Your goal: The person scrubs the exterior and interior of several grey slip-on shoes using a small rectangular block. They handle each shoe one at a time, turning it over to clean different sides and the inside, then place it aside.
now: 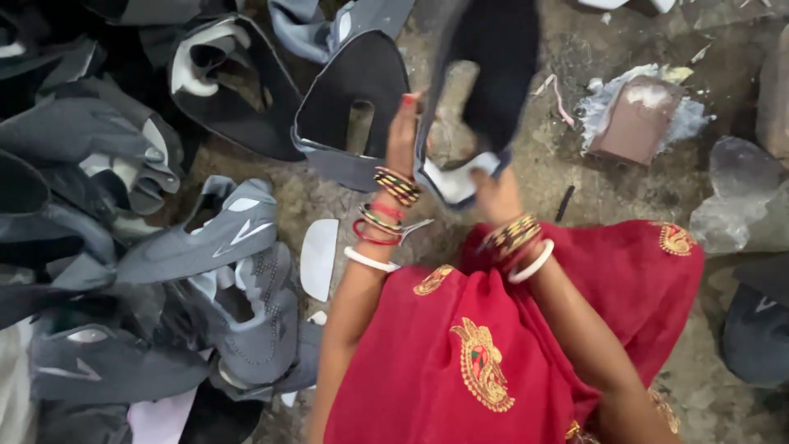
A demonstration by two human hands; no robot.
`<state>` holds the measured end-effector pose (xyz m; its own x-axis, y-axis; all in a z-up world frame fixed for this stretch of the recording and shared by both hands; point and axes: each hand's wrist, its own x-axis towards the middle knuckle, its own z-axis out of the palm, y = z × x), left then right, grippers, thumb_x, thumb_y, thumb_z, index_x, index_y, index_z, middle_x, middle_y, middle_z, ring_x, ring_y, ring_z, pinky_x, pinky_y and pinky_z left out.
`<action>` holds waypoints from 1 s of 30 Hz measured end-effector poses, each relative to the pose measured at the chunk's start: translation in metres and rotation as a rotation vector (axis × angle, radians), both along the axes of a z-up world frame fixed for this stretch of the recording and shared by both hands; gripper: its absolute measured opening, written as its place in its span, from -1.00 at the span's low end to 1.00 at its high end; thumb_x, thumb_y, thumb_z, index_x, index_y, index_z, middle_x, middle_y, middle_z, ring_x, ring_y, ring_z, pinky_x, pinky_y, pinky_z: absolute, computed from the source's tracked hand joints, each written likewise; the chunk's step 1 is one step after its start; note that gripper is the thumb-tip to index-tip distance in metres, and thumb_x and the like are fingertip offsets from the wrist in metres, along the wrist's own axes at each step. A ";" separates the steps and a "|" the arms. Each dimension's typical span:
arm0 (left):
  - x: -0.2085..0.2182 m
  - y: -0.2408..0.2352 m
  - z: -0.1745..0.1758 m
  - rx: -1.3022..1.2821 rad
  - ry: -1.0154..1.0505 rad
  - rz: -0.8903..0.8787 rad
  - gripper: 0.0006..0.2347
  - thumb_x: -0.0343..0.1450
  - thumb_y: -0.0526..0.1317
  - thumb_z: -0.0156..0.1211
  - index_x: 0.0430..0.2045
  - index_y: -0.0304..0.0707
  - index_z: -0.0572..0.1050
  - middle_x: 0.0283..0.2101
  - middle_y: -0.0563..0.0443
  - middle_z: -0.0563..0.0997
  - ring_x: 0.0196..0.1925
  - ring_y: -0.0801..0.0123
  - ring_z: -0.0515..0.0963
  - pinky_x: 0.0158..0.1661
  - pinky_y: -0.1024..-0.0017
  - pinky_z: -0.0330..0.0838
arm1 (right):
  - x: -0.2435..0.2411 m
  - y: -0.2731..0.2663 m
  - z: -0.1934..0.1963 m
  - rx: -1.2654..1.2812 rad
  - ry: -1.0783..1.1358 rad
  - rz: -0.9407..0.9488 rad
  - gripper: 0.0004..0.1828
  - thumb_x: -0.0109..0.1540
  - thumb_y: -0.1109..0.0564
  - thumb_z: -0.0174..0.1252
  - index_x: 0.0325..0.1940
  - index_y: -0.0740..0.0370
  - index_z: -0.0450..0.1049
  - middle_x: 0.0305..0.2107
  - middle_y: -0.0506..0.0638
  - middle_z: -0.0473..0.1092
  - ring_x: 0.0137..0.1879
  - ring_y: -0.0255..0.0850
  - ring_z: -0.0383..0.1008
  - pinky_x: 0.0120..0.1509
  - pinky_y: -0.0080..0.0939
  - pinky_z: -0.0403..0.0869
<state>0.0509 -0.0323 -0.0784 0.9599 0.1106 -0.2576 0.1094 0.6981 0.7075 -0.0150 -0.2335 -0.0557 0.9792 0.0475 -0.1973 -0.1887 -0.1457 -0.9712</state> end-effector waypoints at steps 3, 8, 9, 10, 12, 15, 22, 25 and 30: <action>-0.009 0.022 0.109 0.317 -0.184 -0.062 -0.42 0.58 0.16 -0.21 0.38 -0.28 0.29 0.11 -0.06 0.55 -0.03 0.38 0.53 0.10 0.40 0.39 | 0.033 -0.035 -0.009 -0.034 0.169 -0.118 -0.74 0.41 0.20 0.07 0.08 0.45 0.53 -0.18 0.10 0.51 -0.01 -0.15 0.49 0.09 -0.09 0.47; 0.020 0.015 0.192 0.976 -0.656 -0.103 -0.53 0.63 -0.07 0.17 0.37 -0.38 0.29 0.33 -0.17 0.43 0.39 0.25 0.40 0.39 0.36 0.23 | 0.073 -0.027 0.042 -0.004 -0.266 0.038 -0.54 0.40 0.15 0.09 0.39 0.31 0.31 0.14 0.00 0.42 0.26 -0.23 0.37 0.38 -0.20 0.36; 0.027 0.013 0.213 0.922 -0.688 -0.059 -0.58 0.62 -0.10 0.23 0.32 -0.36 0.37 0.24 -0.08 0.52 0.31 0.37 0.50 0.36 0.44 0.32 | 0.079 -0.025 0.043 -0.165 -0.270 -0.043 -0.49 0.41 0.12 0.13 0.42 0.31 0.28 0.16 0.00 0.42 0.27 -0.21 0.36 0.39 -0.19 0.36; 0.036 0.013 0.205 0.915 -0.698 -0.066 -0.58 0.62 -0.10 0.23 0.32 -0.36 0.37 0.24 -0.08 0.52 0.31 0.37 0.50 0.36 0.44 0.32 | 0.082 -0.027 0.063 -0.170 -0.274 -0.055 -0.49 0.41 0.12 0.13 0.42 0.31 0.28 0.16 0.00 0.42 0.27 -0.21 0.36 0.39 -0.19 0.36; 0.053 0.012 0.189 0.733 -0.523 -0.091 -0.67 0.62 -0.17 0.22 0.21 -0.44 0.47 0.05 -0.02 0.65 0.11 0.45 0.57 0.21 0.48 0.42 | 0.087 -0.030 0.102 0.040 -0.422 0.082 -0.21 0.40 0.02 0.27 0.57 0.33 0.05 0.39 0.14 0.18 0.50 -0.09 0.14 0.59 -0.11 0.15; 0.059 0.010 0.170 0.761 -0.475 -0.088 -0.73 0.61 -0.20 0.22 0.11 -0.45 0.52 0.00 -0.01 0.69 0.00 0.48 0.56 0.13 0.49 0.45 | 0.064 -0.093 0.081 -0.638 -0.346 -0.187 -0.08 0.48 -0.20 0.21 0.71 0.25 -0.09 0.63 0.21 -0.13 0.75 0.08 -0.16 0.78 0.09 -0.10; 0.031 0.043 0.116 0.666 -0.217 -0.377 -0.66 0.55 -0.03 0.13 0.06 -0.32 0.54 0.11 0.06 0.61 0.15 0.46 0.55 0.22 0.45 0.32 | 0.048 -0.123 0.082 -1.148 0.086 -0.320 0.03 0.28 -0.34 0.29 0.68 -0.12 -0.07 0.59 0.09 -0.33 0.62 0.34 -0.21 0.54 0.44 -0.03; 0.002 0.084 0.125 0.902 -0.165 -0.333 -0.52 0.60 0.12 -0.15 -0.09 -0.27 0.65 0.00 0.09 0.68 0.07 0.42 0.56 0.20 0.45 0.30 | 0.052 -0.133 0.060 -1.099 0.007 -0.378 -0.03 0.33 -0.18 0.31 0.71 -0.18 -0.05 0.63 0.07 -0.34 0.62 0.33 -0.12 0.57 0.41 0.07; -0.056 0.156 0.112 0.769 0.011 -0.196 -0.55 0.64 0.07 -0.23 -0.15 -0.32 0.59 0.01 0.01 0.66 0.07 0.37 0.59 0.20 0.41 0.39 | 0.058 -0.148 0.043 -1.074 -0.284 -0.436 -0.18 0.29 0.07 0.24 0.64 -0.01 0.15 0.56 0.20 -0.17 0.60 0.20 0.03 0.58 0.26 0.15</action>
<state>-0.0056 0.1242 0.0338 0.9780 0.0909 -0.1876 0.1900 -0.0185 0.9816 0.0428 -0.3812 -0.0123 0.8867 -0.3571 0.2936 -0.2224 -0.8862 -0.4064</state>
